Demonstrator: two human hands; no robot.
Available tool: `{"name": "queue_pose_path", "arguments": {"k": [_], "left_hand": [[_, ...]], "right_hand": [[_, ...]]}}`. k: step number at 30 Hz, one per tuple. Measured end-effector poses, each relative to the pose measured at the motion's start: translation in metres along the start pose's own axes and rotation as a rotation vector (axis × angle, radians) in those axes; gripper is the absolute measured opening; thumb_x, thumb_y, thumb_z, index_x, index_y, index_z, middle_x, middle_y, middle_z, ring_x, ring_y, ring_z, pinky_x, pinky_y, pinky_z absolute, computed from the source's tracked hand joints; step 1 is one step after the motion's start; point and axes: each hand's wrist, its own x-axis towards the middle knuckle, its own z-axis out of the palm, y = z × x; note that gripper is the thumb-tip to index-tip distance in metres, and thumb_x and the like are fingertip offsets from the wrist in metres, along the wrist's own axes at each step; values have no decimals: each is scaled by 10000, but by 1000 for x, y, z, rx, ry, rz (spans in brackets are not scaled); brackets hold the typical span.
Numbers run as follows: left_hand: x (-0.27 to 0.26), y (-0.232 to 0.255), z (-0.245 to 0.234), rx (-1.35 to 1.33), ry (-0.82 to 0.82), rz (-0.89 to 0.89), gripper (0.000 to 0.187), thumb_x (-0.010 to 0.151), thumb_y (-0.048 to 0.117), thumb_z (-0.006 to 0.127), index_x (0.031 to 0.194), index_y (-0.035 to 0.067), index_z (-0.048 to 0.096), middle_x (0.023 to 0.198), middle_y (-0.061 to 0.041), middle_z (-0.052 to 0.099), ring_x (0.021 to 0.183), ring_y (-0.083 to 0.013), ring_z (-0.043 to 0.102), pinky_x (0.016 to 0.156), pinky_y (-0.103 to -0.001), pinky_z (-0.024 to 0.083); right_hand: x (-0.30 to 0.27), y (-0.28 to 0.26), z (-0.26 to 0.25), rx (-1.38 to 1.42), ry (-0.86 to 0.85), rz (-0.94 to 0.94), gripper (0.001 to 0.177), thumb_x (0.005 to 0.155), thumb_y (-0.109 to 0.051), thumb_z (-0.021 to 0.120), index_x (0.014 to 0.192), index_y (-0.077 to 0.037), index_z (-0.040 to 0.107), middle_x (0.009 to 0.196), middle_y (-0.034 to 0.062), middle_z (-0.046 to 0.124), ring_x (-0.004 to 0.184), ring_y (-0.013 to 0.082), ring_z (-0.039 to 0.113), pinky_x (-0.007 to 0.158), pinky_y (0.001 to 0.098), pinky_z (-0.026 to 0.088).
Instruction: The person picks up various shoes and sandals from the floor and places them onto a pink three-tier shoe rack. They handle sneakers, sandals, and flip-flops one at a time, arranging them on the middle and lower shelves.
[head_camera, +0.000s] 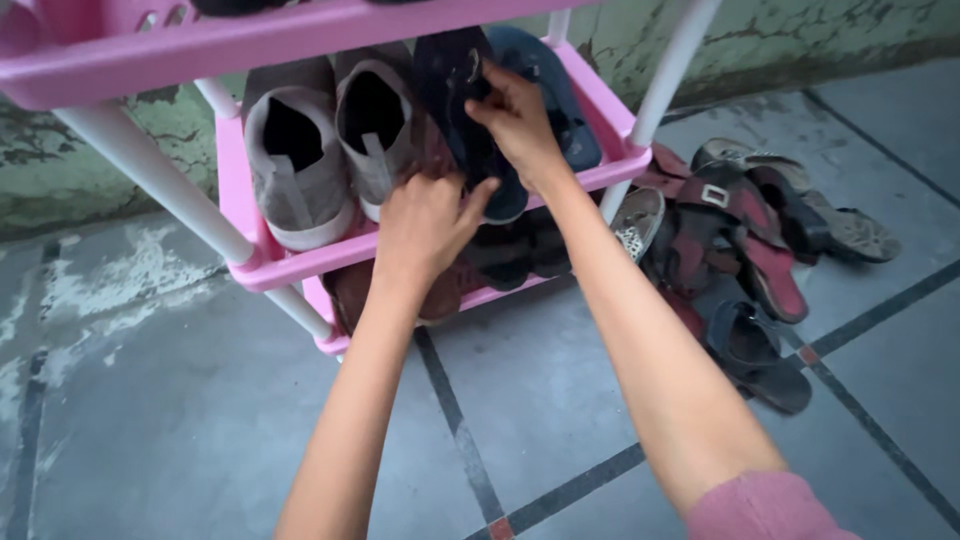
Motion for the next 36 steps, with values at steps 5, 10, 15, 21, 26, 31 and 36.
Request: {"name": "queue_pose_path", "arguments": {"k": [5,10,15,21,26,31,36], "left_hand": [[-2,-4,5,-6,46,17,424,834,386,765,845,-33,703,904,-241,715,886,-431,689,805,-511,557],[-7,-7,22,41,146,101,233,817,240,738,838,8,722,898,-191,727,890,-361,711,1003,-475,519],[-8,-12,36,101,195,133,143,847,169,711,831,29,740,882,-162,736,912,-342,718,1024,-460,513],[-7,-10,44,161,183,62,103,813,116,691,758,59,757,755,-192,709,814,-378,712,955,-452,525],[2,4,53,296,166,-16,99,738,111,692,674,60,748,659,-201,688,638,-357,701,1019,-465,525],[8,15,58,288,160,-49,160,742,160,706,611,83,760,580,-187,675,561,-340,692,1027,-500,511],[-6,20,74,372,159,-45,168,837,136,671,703,77,753,734,-138,723,723,-322,709,745,-414,570]], "right_hand": [[7,14,9,92,2,-77,604,924,-25,783,1486,-58,565,1062,-14,579,868,47,553,800,215,476],[9,32,5,75,-85,-83,450,960,-33,789,1398,-44,684,1616,112,464,1128,76,558,999,237,488],[-3,34,2,-49,108,-216,331,935,-23,764,1264,-56,745,1442,145,578,1259,189,625,1019,312,541],[-44,14,30,-397,651,-138,172,935,-85,662,1062,-21,758,1012,173,762,929,290,760,853,365,573],[-64,-13,20,-493,561,-208,181,967,-130,669,1079,-4,734,1014,191,739,900,351,726,814,424,557],[-85,-28,-4,-688,377,-316,230,970,-106,647,1144,15,734,1022,225,706,922,449,647,820,515,501],[-89,-37,-27,-829,331,-372,173,937,-78,650,1059,13,734,1041,205,691,963,431,640,868,512,499]]}}
